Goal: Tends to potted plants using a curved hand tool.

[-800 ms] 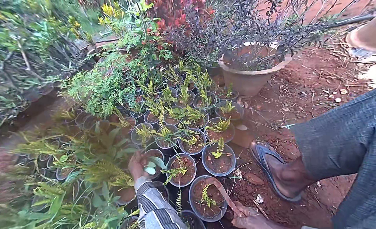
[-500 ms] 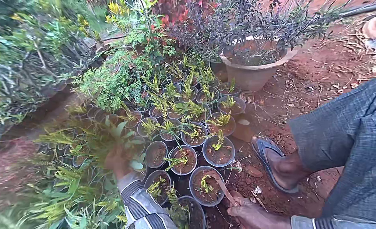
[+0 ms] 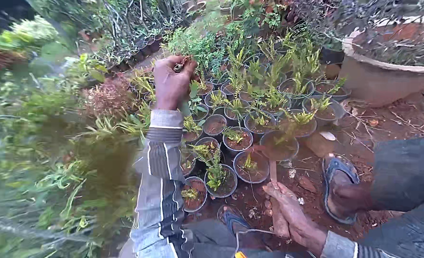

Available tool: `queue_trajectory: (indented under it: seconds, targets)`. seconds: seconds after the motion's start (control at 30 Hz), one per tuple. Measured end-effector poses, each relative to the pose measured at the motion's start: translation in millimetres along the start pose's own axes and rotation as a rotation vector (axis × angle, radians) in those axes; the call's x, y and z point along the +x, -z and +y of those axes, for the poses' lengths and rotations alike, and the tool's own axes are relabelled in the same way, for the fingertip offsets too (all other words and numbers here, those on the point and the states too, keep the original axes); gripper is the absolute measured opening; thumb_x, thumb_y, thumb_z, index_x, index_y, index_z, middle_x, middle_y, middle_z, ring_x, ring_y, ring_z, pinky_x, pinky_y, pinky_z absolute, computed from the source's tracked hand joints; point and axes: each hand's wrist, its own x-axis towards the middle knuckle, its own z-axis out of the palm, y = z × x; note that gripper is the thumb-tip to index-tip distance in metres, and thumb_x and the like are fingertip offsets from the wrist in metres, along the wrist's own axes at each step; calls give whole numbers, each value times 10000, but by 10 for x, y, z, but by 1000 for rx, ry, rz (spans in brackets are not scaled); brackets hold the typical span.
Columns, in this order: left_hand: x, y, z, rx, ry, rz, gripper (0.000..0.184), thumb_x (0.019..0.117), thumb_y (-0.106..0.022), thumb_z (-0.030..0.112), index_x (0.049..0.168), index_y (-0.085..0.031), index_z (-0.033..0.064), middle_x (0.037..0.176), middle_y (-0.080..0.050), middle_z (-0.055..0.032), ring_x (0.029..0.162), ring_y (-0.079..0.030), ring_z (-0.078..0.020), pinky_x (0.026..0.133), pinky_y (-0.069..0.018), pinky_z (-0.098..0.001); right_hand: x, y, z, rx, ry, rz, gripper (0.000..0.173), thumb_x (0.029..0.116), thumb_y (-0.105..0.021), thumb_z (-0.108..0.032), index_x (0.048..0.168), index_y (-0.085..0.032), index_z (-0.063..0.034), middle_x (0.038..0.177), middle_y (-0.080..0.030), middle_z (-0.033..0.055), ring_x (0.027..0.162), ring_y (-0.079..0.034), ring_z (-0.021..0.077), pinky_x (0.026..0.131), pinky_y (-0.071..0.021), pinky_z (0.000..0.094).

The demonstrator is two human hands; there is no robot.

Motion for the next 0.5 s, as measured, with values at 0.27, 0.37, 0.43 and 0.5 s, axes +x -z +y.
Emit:
queue_trajectory:
  seconds: [0.27, 0.37, 0.43, 0.5]
  targets:
    - [-442, 2196, -16, 382, -263, -101, 120, 986, -660, 301, 981, -763, 241, 829, -708, 85, 623, -634, -16, 535, -551, -254, -39, 35, -13, 18, -35, 5, 115, 1079, -500, -191, 1075, -568, -97, 711, -546, 4, 514, -532, 82, 454, -494, 224]
    - [-2172, 2262, 875, 366, 57, 354, 112, 998, -674, 216, 1087, -672, 147, 899, -676, 55, 615, -589, -47, 543, -528, -213, -18, 92, -16, 37, -53, -24, 106, 1073, -482, -197, 1036, -553, -128, 698, -534, -12, 499, -509, 73, 448, -477, 217]
    - [-3343, 2324, 822, 357, 83, 726, 146, 1004, -609, 95, 1128, -610, 18, 945, -663, -25, 670, -594, -91, 622, -550, -261, 13, 123, -9, 40, -44, -27, 110, 1072, -482, -207, 1012, -547, -142, 694, -527, -19, 495, -495, 70, 445, -466, 212]
    - [-4304, 2102, 603, 611, 249, 1104, 134, 1009, -565, 61, 1065, -599, -55, 890, -625, -26, 696, -611, -52, 634, -553, -220, 43, 178, 14, 16, -35, -30, 123, 1075, -475, -220, 1000, -542, -149, 693, -523, -25, 498, -487, 68, 449, -459, 215]
